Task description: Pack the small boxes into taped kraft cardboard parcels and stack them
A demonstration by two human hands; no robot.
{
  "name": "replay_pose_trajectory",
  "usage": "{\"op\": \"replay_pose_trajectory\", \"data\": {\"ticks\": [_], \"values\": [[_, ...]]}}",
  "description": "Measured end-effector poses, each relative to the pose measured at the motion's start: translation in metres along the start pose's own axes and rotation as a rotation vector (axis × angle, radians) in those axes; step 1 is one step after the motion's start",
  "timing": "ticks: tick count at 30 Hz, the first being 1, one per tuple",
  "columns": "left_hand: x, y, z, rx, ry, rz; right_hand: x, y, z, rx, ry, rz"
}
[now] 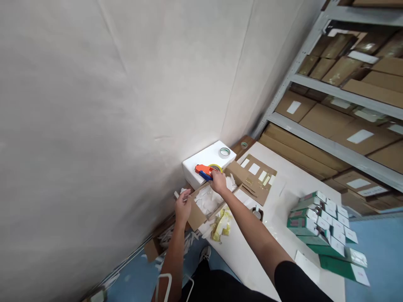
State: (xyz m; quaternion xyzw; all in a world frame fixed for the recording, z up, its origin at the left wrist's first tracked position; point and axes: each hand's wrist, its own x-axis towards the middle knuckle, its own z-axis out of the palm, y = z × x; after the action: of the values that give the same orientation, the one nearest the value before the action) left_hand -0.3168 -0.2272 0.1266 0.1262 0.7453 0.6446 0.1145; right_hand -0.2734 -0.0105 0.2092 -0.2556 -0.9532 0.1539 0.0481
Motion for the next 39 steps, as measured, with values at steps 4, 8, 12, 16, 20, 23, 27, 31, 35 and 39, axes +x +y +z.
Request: {"op": "replay_pose_trajectory", "data": {"ticks": [4,8,12,16,20,23,27,31,35,39], "values": [[-0.002,0.013,0.022,0.012,-0.016,0.026,-0.065,0.048,-0.012,0.102,0.191,0.042],[-0.012,0.043,0.073,0.045,-0.092,0.125,-0.142,0.109,-0.017,0.173,0.33,0.168],[-0.041,0.074,0.143,0.059,-0.262,0.188,-0.227,0.173,-0.012,0.257,0.384,0.34],[-0.09,0.091,0.212,0.045,-0.464,0.208,-0.317,0.223,0.002,0.395,0.387,0.479],[-0.153,0.099,0.263,0.071,-0.654,0.281,-0.398,0.257,0.025,0.431,0.365,0.629],[-0.199,0.098,0.285,0.085,-0.774,0.288,-0.451,0.279,0.052,0.381,0.383,0.744],[-0.244,0.092,0.296,0.141,-0.879,0.302,-0.515,0.303,0.092,0.363,0.335,0.969],[-0.273,0.087,0.291,0.225,-0.922,0.308,-0.569,0.318,0.123,0.362,0.148,1.212],[-0.294,0.088,0.283,0.284,-0.9,0.281,-0.599,0.323,0.136,0.396,0.103,1.328],[-0.311,0.088,0.286,0.318,-0.913,0.24,-0.602,0.325,0.131,0.456,0.282,1.307]]}}
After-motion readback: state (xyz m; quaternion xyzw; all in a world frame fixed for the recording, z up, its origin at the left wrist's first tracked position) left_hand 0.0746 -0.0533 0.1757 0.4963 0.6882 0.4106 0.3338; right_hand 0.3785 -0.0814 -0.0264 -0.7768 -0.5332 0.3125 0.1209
